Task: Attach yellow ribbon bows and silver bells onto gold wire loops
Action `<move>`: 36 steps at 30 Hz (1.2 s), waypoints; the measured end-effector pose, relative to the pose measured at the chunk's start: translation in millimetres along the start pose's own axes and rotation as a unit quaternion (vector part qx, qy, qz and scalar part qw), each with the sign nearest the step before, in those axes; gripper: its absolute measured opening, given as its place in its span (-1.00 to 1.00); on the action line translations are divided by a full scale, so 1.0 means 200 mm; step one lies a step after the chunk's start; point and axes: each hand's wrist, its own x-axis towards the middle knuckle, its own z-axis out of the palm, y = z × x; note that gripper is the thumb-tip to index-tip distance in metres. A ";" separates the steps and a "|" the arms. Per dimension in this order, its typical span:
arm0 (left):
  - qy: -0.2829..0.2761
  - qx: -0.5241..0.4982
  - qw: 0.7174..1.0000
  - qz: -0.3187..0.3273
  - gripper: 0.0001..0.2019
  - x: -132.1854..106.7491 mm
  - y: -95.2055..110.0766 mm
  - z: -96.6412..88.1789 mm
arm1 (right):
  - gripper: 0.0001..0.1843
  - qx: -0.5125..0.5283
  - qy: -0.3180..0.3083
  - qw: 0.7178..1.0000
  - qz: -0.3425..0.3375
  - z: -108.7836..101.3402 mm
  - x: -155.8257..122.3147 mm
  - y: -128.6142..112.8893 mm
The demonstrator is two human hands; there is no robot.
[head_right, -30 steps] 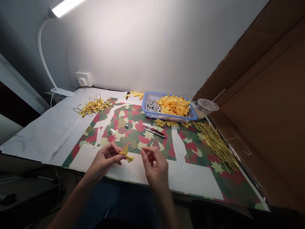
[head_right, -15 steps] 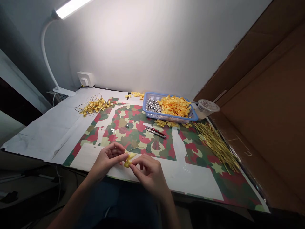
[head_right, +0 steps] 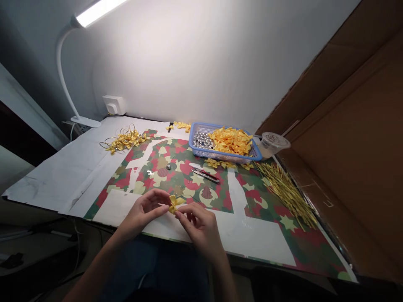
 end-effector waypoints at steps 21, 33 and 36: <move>-0.096 -0.105 0.989 -0.036 -0.76 0.00 -0.01 -0.05 | -0.81 -0.059 -0.103 0.991 -0.060 0.01 0.02 0.00; -0.050 -0.206 0.974 -0.083 -0.80 -0.02 0.01 -0.11 | -0.84 -0.126 -0.022 0.986 -0.107 -0.17 0.01 0.05; -0.044 -0.239 0.964 -0.104 -0.79 -0.03 0.01 -0.13 | -0.84 -0.177 0.008 0.975 -0.132 -0.25 0.01 0.09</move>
